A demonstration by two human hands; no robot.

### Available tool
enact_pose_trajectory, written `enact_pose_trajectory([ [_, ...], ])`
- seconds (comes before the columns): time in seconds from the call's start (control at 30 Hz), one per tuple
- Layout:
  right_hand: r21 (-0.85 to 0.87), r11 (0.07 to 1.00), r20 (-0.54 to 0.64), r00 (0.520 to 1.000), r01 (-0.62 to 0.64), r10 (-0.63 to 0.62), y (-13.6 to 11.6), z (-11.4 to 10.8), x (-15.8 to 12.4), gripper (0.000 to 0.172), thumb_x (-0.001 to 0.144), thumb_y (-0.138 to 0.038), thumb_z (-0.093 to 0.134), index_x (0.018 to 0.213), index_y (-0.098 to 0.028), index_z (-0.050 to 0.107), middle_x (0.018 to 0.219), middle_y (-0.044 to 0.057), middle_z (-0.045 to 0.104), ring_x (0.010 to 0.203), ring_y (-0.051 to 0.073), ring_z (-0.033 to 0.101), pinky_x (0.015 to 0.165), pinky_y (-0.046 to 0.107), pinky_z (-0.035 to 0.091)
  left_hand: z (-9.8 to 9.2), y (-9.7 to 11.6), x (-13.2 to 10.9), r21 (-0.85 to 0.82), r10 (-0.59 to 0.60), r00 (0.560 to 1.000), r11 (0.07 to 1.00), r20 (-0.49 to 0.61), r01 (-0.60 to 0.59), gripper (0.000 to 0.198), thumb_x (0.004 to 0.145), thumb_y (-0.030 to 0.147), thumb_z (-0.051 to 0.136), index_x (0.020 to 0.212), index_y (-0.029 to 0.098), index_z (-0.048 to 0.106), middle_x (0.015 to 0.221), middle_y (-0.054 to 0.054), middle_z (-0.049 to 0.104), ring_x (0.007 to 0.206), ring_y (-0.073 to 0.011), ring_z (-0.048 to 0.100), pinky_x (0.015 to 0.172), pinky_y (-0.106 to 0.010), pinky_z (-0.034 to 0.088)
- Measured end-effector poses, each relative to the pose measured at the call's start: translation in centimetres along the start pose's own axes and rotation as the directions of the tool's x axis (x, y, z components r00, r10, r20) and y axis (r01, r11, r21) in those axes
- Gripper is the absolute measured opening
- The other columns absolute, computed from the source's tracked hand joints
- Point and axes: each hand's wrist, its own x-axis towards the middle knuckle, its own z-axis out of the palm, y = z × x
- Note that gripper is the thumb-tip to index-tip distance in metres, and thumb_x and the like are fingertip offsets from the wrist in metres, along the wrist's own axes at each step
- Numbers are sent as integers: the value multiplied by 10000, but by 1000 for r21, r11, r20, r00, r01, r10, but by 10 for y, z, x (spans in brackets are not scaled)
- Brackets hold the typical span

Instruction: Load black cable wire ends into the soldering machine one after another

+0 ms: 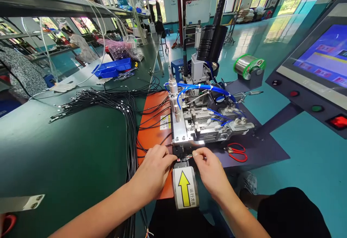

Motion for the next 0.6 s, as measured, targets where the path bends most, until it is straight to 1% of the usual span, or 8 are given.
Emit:
enact_pose_trajectory([
  [0.07, -140, 989, -91, 993, 56, -69, -7, -5, -13, 300, 912, -497, 530, 873, -212, 616, 771, 7, 602, 669, 164, 529, 589, 253, 423, 0, 2, -1, 1, -6, 1000, 1000, 25, 6, 246, 944, 144, 476, 1073, 209, 676, 925, -69, 546, 891, -239, 484, 783, -401, 441],
  [0.13, -196, 978, -77, 993, 71, -88, -15, -7, -29, 283, 926, -501, 520, 892, -237, 617, 771, 4, 614, 679, 170, 559, 592, 249, 444, -2, 4, -1, 3, -8, 999, 1000, 43, 8, 248, 944, 155, 467, 1069, 213, 673, 915, -70, 552, 888, -241, 498, 786, -398, 452],
  [0.23, -208, 954, 131, 973, 214, -190, -22, 1, -53, 275, 956, -471, 475, 849, -250, 599, 718, 4, 599, 634, 170, 564, 572, 246, 463, -21, -3, 0, -15, -8, 998, 1000, 64, 9, 232, 957, 180, 444, 1030, 204, 663, 917, -65, 586, 896, -230, 548, 796, -369, 467],
  [0.33, -254, 883, 381, 880, 394, -283, -20, 20, -69, 244, 968, -386, 427, 896, -244, 612, 759, 25, 645, 654, 176, 603, 610, 262, 480, -59, -28, 2, -7, -150, 987, 988, 56, 151, 203, 965, 207, 435, 1006, 198, 633, 962, -58, 641, 921, -223, 608, 828, -350, 474],
  [0.4, -328, 844, 484, 843, 424, -236, -16, 36, -74, 199, 931, -323, 457, 972, -220, 623, 836, 61, 695, 710, 202, 654, 652, 286, 495, -84, -53, 4, 78, -365, 930, 927, -41, 367, 180, 957, 199, 421, 1043, 178, 578, 1043, -92, 644, 984, -265, 620, 868, -392, 464],
  [0.47, -441, 806, 551, 828, 394, -103, -10, 54, -77, 145, 859, -279, 536, 928, -191, 628, 841, 97, 717, 726, 245, 683, 630, 300, 486, -98, -77, 5, 41, -591, 806, 806, 18, 590, 182, 954, 258, 442, 1083, 140, 491, 1036, -146, 647, 974, -307, 645, 838, -409, 482],
  [0.53, -464, 811, 599, 801, 356, -9, -5, 72, -79, 157, 798, -255, 601, 931, -174, 624, 833, 109, 731, 735, 265, 700, 595, 282, 467, -98, -95, 8, -6, -658, 743, 748, 121, 663, 291, 942, 351, 480, 1088, 104, 433, 901, -156, 662, 742, -292, 690, 680, -381, 520],
  [0.6, -372, 883, 649, 760, 288, 26, -1, 87, -81, 348, 759, -213, 632, 1101, -170, 587, 832, 76, 741, 698, 227, 708, 550, 236, 446, -88, -106, 10, -65, -664, 714, 720, 222, 690, 416, 899, 435, 550, 1091, 101, 391, 803, -121, 660, 530, -246, 659, 521, -337, 509],
])
